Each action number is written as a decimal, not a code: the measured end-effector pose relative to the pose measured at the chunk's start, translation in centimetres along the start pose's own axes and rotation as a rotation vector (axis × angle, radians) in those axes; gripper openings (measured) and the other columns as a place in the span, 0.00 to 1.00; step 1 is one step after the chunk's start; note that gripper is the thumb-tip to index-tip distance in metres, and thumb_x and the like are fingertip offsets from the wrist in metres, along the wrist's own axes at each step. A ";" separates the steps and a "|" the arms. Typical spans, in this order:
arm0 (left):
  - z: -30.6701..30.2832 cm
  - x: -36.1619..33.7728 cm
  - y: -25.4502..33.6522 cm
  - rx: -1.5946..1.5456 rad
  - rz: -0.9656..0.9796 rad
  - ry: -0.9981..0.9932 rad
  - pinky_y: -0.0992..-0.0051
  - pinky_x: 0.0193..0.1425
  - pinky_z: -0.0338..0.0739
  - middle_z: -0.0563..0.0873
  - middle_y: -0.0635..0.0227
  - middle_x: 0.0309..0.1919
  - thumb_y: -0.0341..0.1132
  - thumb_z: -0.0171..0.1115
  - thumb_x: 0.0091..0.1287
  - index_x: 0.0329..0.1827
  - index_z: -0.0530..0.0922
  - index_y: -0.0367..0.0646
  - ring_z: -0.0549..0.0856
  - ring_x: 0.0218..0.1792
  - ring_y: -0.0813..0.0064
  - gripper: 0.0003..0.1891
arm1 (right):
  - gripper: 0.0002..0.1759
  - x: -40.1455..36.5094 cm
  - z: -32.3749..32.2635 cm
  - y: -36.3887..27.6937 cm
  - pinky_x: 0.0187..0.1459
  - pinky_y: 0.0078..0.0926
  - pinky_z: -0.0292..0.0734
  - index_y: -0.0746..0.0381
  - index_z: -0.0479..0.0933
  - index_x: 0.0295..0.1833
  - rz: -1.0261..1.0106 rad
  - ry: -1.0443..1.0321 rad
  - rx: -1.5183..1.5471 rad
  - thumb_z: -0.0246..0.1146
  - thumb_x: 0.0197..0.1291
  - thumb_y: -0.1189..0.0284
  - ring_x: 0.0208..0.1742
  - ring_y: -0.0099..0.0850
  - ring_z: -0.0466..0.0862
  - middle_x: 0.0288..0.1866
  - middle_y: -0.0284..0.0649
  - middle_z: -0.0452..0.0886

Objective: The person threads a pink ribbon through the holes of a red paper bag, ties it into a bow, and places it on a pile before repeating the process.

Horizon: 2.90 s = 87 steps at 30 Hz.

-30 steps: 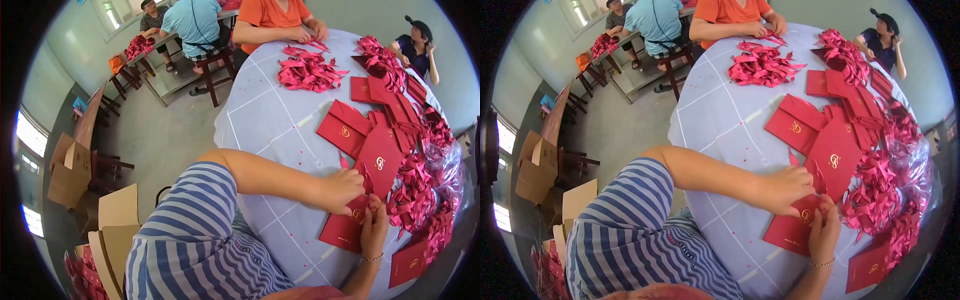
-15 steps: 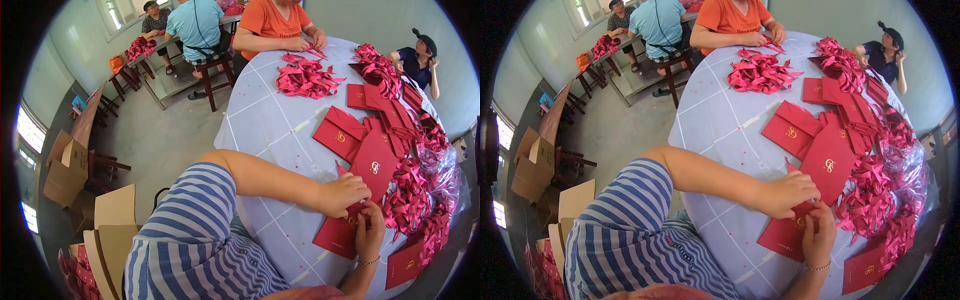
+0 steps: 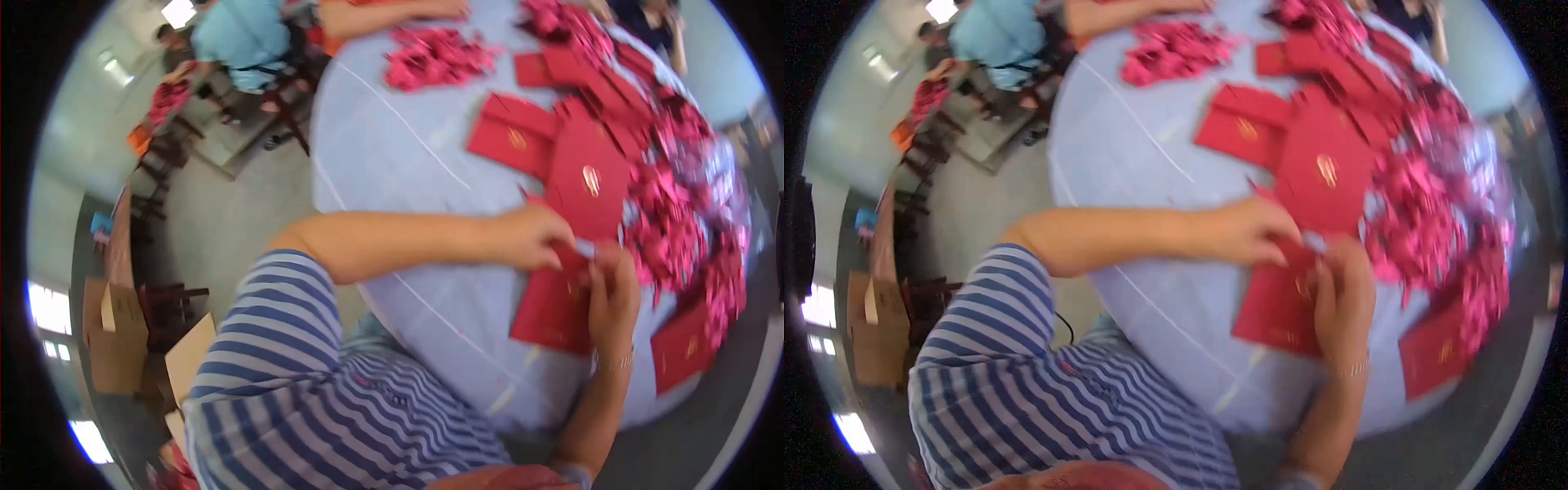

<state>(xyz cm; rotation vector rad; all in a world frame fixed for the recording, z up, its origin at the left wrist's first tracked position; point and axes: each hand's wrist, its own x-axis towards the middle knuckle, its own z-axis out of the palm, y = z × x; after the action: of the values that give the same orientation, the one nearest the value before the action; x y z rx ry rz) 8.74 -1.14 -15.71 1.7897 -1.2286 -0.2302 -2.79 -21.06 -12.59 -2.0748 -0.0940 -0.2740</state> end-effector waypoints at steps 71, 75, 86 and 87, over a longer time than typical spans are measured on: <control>-0.1 -1.4 3.4 0.087 -0.031 0.180 0.75 0.41 0.79 0.87 0.62 0.42 0.23 0.74 0.54 0.48 0.82 0.37 0.84 0.35 0.71 0.17 | 0.06 0.2 1.9 -0.5 0.41 0.34 0.80 0.64 0.81 0.39 -0.390 0.099 -0.397 0.67 0.54 0.79 0.41 0.42 0.84 0.39 0.41 0.83; -0.2 -1.5 3.8 0.138 0.077 0.178 0.76 0.39 0.79 0.86 0.61 0.39 0.22 0.73 0.53 0.46 0.81 0.38 0.84 0.34 0.69 0.17 | 0.09 0.9 1.4 -1.4 0.46 0.36 0.78 0.62 0.80 0.41 -0.491 0.180 -0.452 0.68 0.53 0.78 0.45 0.42 0.81 0.41 0.40 0.81; -0.1 -1.4 3.9 0.212 0.242 0.175 0.67 0.36 0.78 0.80 0.61 0.35 0.24 0.69 0.54 0.38 0.76 0.39 0.82 0.33 0.60 0.11 | 0.07 0.5 -0.3 -2.7 0.41 0.36 0.74 0.63 0.78 0.34 -0.342 -0.065 -0.435 0.70 0.52 0.77 0.38 0.42 0.78 0.33 0.40 0.78; 0.2 -1.5 3.8 0.283 0.324 0.186 0.67 0.36 0.78 0.79 0.61 0.34 0.24 0.68 0.54 0.37 0.76 0.39 0.81 0.34 0.60 0.10 | 0.07 0.6 -0.6 -2.7 0.41 0.36 0.74 0.63 0.78 0.34 -0.339 -0.061 -0.437 0.70 0.52 0.77 0.38 0.42 0.78 0.33 0.40 0.78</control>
<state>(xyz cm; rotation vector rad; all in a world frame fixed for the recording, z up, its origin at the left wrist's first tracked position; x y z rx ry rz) 5.51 -0.32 -13.39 1.7660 -1.4453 0.3028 -2.79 -20.24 -9.93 -2.4980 -0.4606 -0.4700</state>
